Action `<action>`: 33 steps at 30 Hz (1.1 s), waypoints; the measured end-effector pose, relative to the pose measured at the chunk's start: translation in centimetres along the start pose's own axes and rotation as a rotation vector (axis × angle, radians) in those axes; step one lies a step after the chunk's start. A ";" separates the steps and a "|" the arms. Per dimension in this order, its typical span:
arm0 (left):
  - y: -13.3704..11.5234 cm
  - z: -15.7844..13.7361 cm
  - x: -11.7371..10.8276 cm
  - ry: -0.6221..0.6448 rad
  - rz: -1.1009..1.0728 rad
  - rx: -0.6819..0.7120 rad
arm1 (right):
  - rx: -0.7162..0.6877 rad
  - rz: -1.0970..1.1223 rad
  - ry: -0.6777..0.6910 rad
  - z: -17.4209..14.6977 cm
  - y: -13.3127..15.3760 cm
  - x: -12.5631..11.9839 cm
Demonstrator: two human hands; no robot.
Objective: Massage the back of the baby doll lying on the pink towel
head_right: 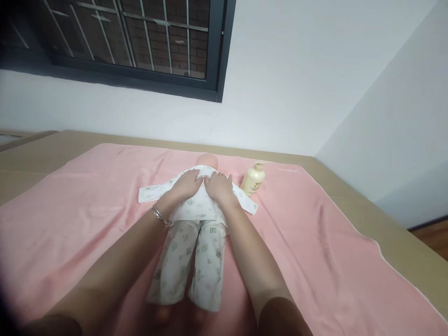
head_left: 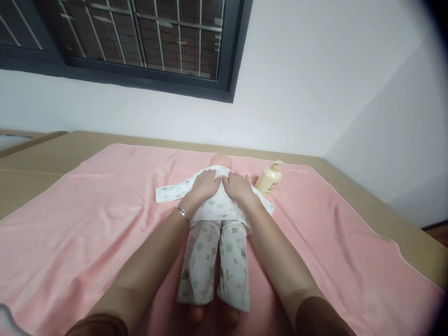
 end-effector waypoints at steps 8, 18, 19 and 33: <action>-1.2 -1.8 -2.4 0.145 0.056 -0.114 | -0.061 -0.072 0.169 -2.5 0.6 -2.9; 1.5 1.3 1.1 0.019 -0.047 0.012 | -0.031 0.071 -0.013 1.9 -1.8 1.6; 1.6 1.4 1.3 0.026 -0.046 0.013 | -0.033 0.067 -0.013 2.0 -1.8 1.7; -1.3 -1.6 -2.4 0.081 0.065 -0.072 | -0.057 -0.097 -0.003 -0.8 0.9 -0.8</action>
Point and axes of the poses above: each hand's wrist, its own z-axis towards the middle knuckle, its own x-axis out of the palm, y = z × x, the point moved 4 cm from there along z, towards the middle knuckle, and after that the axes turned 5 degrees about y, right-handed, at the moved point
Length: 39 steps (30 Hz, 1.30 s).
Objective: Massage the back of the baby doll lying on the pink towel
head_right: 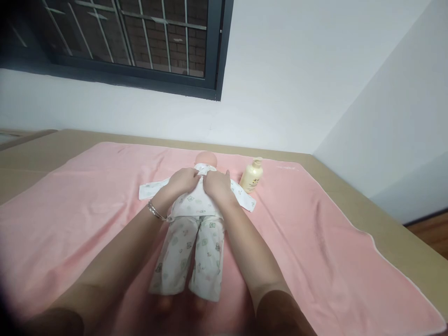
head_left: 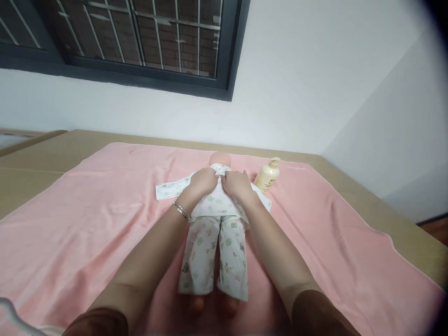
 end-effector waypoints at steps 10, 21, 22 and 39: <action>0.6 1.6 2.2 -0.183 -0.110 0.099 | 0.034 0.104 -0.073 1.2 -1.2 1.1; 1.3 2.9 3.8 -0.157 -0.081 0.075 | 0.016 0.186 -0.016 2.3 -2.2 2.6; 1.3 2.9 3.8 -0.157 -0.079 0.076 | 0.015 0.186 -0.012 2.3 -2.2 2.6; 0.9 2.7 3.3 -0.168 -0.120 0.072 | 0.008 0.203 -0.013 2.4 -2.5 2.5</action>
Point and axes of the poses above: each hand's wrist, its own z-axis towards the middle knuckle, its own x-axis out of the palm, y = z × x, the point moved 4 cm from there along z, towards the middle knuckle, and after that the axes turned 5 degrees about y, right-handed, at the moved point
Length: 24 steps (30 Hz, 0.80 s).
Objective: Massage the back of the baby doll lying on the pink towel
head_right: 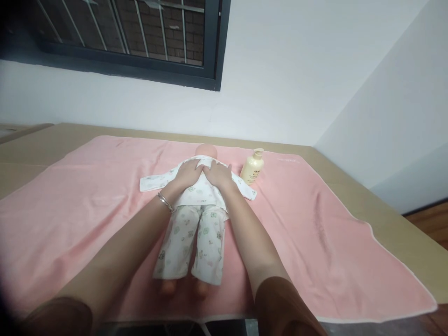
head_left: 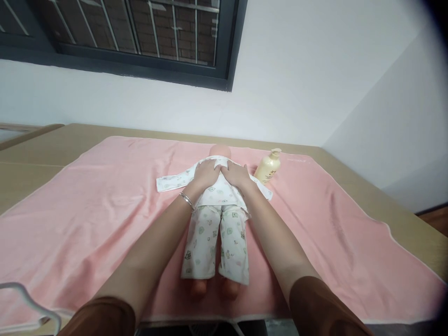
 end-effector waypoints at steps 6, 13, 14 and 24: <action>0.1 0.1 0.1 -0.004 -0.001 0.006 | -0.001 -0.015 -0.015 0.2 -0.1 0.1; 0.3 0.2 0.4 -0.014 0.030 0.002 | -0.008 -0.019 -0.028 0.3 0.0 0.1; 0.3 0.2 0.5 -0.014 0.033 0.005 | -0.008 -0.019 -0.028 0.3 0.0 0.1; 0.7 0.5 0.6 -0.011 0.013 0.038 | -0.034 -0.008 -0.020 0.4 -0.4 0.2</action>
Point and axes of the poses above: each hand's wrist, its own z-axis towards the middle knuckle, its own x-axis out of the palm, y = z × x, the point moved 4 cm from there along z, towards the middle knuckle, and after that the axes turned 5 degrees about y, right-handed, at the moved point
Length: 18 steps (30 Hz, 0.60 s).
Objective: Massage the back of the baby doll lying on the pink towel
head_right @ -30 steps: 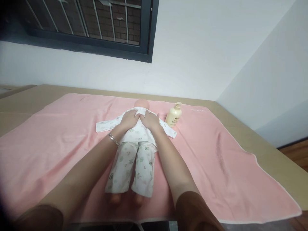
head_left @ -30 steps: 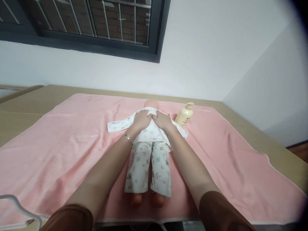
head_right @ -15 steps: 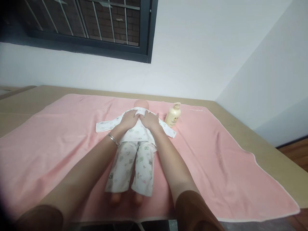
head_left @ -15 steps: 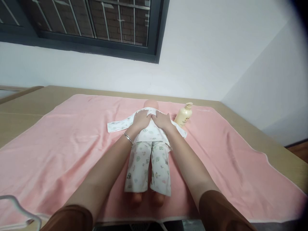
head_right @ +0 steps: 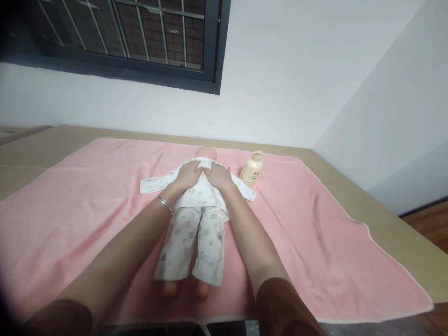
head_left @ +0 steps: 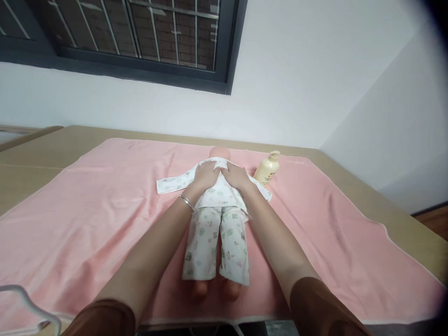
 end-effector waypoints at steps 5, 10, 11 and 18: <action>-0.3 -0.2 -0.5 -0.023 -0.027 0.036 | -0.041 -0.042 0.016 -0.4 0.6 -0.6; -1.1 -1.1 -1.8 0.000 -0.006 0.016 | -0.061 -0.183 -0.008 -1.6 2.2 -1.8; -1.2 -1.3 -2.0 0.021 0.007 0.006 | -0.064 -0.205 -0.004 -1.9 2.6 -2.1; -1.9 -2.1 -4.2 0.184 0.096 -0.051 | -0.063 -0.285 0.101 -4.2 4.5 -4.0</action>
Point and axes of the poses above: each hand's wrist, its own z-axis towards the middle knuckle, its own x-axis out of the palm, y = z × x, the point moved 4 cm from there along z, towards the middle knuckle, and after that the axes turned 5 degrees about y, right-handed, at the moved point
